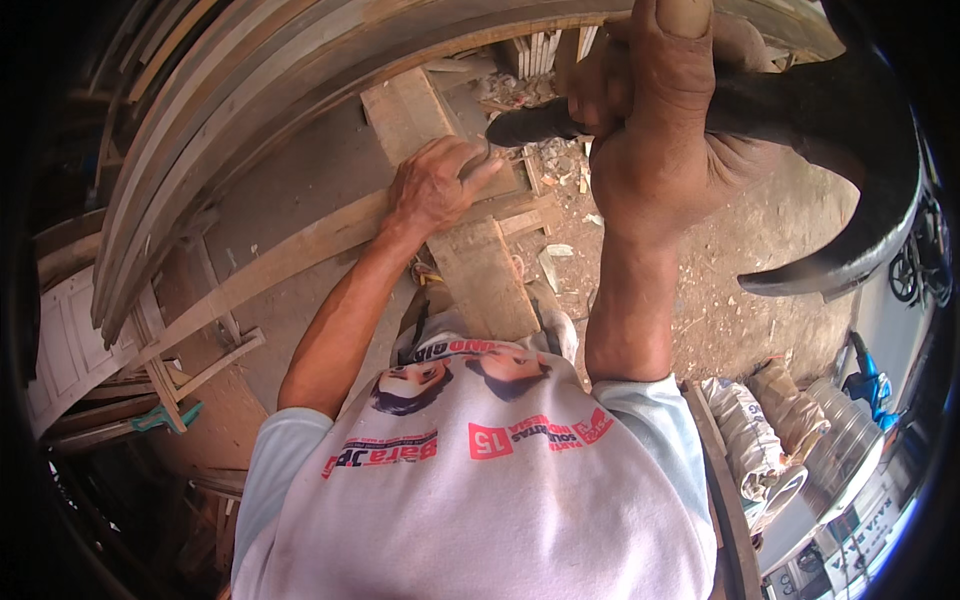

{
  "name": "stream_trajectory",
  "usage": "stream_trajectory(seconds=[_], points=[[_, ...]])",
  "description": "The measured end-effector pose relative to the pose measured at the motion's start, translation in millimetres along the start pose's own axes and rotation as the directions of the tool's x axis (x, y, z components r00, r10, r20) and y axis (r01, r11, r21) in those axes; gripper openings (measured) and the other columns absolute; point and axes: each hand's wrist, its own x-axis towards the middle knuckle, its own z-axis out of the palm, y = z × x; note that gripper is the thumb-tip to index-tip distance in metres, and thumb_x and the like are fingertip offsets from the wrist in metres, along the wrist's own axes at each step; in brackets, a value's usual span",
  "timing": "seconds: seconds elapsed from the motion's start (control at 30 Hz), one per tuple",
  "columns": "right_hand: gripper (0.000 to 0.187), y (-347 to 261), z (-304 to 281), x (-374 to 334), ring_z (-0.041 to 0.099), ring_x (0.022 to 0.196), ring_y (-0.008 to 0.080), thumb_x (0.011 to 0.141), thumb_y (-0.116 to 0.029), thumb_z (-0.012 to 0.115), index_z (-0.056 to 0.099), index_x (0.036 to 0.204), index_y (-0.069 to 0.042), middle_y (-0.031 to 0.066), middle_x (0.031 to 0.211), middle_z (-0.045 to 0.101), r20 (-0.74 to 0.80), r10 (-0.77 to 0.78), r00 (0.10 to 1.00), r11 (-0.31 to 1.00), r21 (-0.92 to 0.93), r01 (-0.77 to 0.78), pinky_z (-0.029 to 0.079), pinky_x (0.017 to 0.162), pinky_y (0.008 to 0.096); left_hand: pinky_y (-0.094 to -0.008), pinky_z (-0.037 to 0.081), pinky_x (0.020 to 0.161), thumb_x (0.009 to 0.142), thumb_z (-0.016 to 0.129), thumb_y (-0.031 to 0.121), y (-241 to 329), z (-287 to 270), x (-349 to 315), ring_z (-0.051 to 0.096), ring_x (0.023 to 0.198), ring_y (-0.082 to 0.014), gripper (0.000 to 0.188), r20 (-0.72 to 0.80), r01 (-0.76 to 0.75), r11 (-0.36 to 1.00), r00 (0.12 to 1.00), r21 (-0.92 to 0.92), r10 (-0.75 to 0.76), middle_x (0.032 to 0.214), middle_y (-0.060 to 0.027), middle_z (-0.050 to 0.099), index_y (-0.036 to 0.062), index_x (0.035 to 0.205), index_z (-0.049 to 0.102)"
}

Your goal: The person uses a hammer to pry apart and break wooden planks in a cluttered workshop. They repeatedly lift, position, and strike the planks to separate them, handling each piece individually.

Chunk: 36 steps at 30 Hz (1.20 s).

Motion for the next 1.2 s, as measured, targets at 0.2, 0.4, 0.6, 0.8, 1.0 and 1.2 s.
stream_trajectory(seconds=[0.2,0.4,0.6,0.8,1.0,1.2], points=[[0.029,20,11,-2,0.039,0.047,0.0086,0.106,-0.024,0.064,0.059,0.083,-0.007,-0.0026,0.058,0.037,-0.052,-0.016,0.999,0.998,-0.066,0.012,0.036,0.045,0.0282,-0.0465,0.056,0.084,0.096,0.067,0.053,-2,2,-2,0.07,0.094,-0.0316,0.05,-0.017,-0.001,1.0,1.0,0.017,0.001,0.098,-0.0124,0.069,0.0043,0.103,0.073],[0.029,-7,33,21,0.041,0.042,0.0083,0.102,-0.03,0.071,0.059,0.085,-0.009,-0.0028,0.056,0.046,-0.309,0.289,0.906,0.956,0.145,-0.255,0.036,0.041,0.0247,-0.0486,0.053,0.082,0.098,0.066,0.048,13,11,6,0.066,0.094,-0.0353,0.048,-0.029,0.079,0.995,0.997,0.056,-0.078,0.095,-0.0147,0.064,0.0007,0.097,0.068],[0.03,45,-5,35,0.042,0.043,0.0079,0.103,-0.028,0.069,0.057,0.082,-0.01,-0.003,0.058,0.046,-0.196,0.077,0.978,0.997,0.037,-0.071,0.037,0.041,0.0252,-0.0516,0.05,0.08,0.098,0.068,0.041,20,12,8,0.064,0.093,-0.0393,0.04,-0.065,0.06,0.997,0.996,0.044,-0.057,0.094,-0.0171,0.063,0.0013,0.098,0.064],[0.028,35,-4,32,0.043,0.044,0.0068,0.102,-0.026,0.071,0.058,0.084,-0.009,-0.0026,0.06,0.049,-0.216,0.183,0.959,0.983,0.066,-0.173,0.035,0.041,0.0235,-0.0499,0.052,0.085,0.101,0.062,0.044,20,13,8,0.065,0.099,-0.038,0.042,0.017,0.13,0.988,0.991,0.081,-0.132,0.1,-0.0171,0.064,0.0022,0.105,0.063],[0.029,42,6,41,0.048,0.044,0.0066,0.101,-0.028,0.072,0.06,0.083,-0.01,-0.0033,0.058,0.052,-0.204,0.112,0.972,0.993,-0.008,-0.116,0.038,0.041,0.0228,-0.0515,0.051,0.088,0.1,0.061,0.044,23,12,13,0.065,0.101,-0.0383,0.043,0.04,0.198,0.976,0.978,0.092,-0.203,0.102,-0.0183,0.065,0.0019,0.109,0.064],[0.031,42,-1,43,0.046,0.042,0.0068,0.1,-0.029,0.073,0.06,0.081,-0.009,-0.0022,0.057,0.052,-0.22,0.126,0.967,0.991,-0.022,-0.134,0.036,0.039,0.0238,-0.0519,0.051,0.091,0.099,0.062,0.044,28,8,18,0.065,0.103,-0.039,0.044,0.082,0.234,0.968,0.967,0.092,-0.241,0.105,-0.0193,0.067,0.0017,0.112,0.065]])
